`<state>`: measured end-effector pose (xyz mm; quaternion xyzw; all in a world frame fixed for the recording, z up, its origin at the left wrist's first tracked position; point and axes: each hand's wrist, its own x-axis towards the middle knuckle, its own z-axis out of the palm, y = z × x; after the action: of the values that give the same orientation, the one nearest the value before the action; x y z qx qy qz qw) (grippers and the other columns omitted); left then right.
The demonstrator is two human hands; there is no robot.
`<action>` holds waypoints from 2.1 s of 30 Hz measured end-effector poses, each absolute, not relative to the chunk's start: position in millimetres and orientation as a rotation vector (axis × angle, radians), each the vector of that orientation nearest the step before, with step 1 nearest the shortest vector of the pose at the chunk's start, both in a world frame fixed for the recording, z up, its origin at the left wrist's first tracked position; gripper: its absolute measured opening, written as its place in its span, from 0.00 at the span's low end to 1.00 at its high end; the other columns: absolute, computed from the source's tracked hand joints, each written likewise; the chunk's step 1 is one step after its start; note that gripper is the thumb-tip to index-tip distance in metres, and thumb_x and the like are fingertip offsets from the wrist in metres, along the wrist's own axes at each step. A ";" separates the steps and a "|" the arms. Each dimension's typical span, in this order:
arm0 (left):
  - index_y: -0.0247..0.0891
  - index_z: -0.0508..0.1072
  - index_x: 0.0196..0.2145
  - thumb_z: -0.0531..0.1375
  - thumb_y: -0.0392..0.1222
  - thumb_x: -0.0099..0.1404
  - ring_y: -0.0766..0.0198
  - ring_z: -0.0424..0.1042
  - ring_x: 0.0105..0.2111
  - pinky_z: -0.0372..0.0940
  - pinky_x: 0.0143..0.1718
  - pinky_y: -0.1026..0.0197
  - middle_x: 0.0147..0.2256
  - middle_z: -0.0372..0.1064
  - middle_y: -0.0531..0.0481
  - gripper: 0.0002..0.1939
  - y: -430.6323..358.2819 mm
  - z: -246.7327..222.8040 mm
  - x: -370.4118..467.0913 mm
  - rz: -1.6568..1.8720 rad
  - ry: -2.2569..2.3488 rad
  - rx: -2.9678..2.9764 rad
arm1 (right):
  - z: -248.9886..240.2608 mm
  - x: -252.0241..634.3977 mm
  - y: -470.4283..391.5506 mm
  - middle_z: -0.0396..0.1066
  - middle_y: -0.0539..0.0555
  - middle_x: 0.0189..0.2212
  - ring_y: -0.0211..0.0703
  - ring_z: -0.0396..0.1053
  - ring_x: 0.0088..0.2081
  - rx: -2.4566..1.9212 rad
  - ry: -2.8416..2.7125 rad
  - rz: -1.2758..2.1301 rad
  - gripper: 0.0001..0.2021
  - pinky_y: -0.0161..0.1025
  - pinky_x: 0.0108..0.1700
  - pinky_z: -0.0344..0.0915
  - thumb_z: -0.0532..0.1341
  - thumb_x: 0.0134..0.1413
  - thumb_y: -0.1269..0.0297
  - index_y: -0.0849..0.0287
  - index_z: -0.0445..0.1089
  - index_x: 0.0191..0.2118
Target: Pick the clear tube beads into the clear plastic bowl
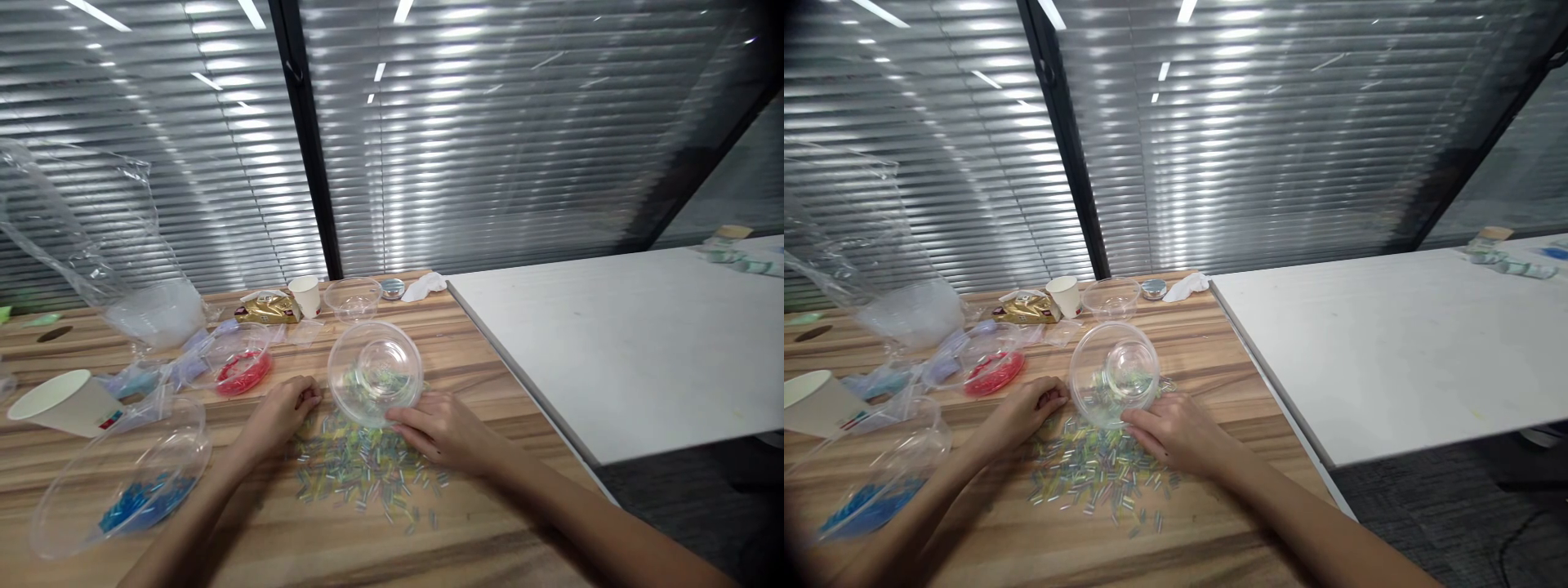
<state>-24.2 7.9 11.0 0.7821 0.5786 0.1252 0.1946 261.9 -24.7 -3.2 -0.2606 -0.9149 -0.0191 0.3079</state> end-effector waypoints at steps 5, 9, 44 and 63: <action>0.38 0.68 0.31 0.50 0.44 0.62 0.58 0.67 0.31 0.58 0.31 0.61 0.30 0.70 0.47 0.11 6.8 13.6 -22.2 0.343 1.627 2.201 | -2.3 261.7 -24.9 0.73 0.53 0.27 0.39 0.70 0.28 -0.691 -2.407 0.000 0.09 0.35 0.31 0.64 0.53 0.61 0.68 0.61 0.69 0.42; 0.38 0.68 0.31 0.49 0.43 0.62 0.58 0.67 0.31 0.58 0.31 0.61 0.30 0.70 0.47 0.10 6.7 13.6 -22.0 0.334 1.626 2.205 | -1.7 261.5 -25.4 0.73 0.53 0.27 0.40 0.70 0.29 -0.694 -2.412 0.018 0.09 0.36 0.32 0.64 0.53 0.61 0.68 0.61 0.69 0.43; 0.37 0.70 0.28 0.52 0.44 0.60 0.60 0.66 0.28 0.58 0.30 0.61 0.27 0.70 0.48 0.11 6.5 22.1 -18.0 0.411 1.629 2.204 | 2.9 262.2 -24.9 0.72 0.53 0.25 0.39 0.69 0.26 -0.672 -2.220 -0.061 0.09 0.35 0.28 0.62 0.52 0.61 0.71 0.63 0.69 0.39; 0.37 0.76 0.33 0.65 0.44 0.54 0.64 0.68 0.31 0.61 0.33 0.65 0.30 0.72 0.51 0.09 -6.9 36.3 -4.2 0.252 1.162 2.143 | 3.1 263.7 -21.8 0.73 0.55 0.26 0.40 0.69 0.26 -0.667 -2.147 -0.068 0.08 0.35 0.28 0.63 0.53 0.60 0.72 0.64 0.69 0.39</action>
<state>-4.2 -6.9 36.3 0.8227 0.4462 0.0969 0.3386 263.7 -21.8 3.1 -0.2677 -0.8611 -0.0272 0.4314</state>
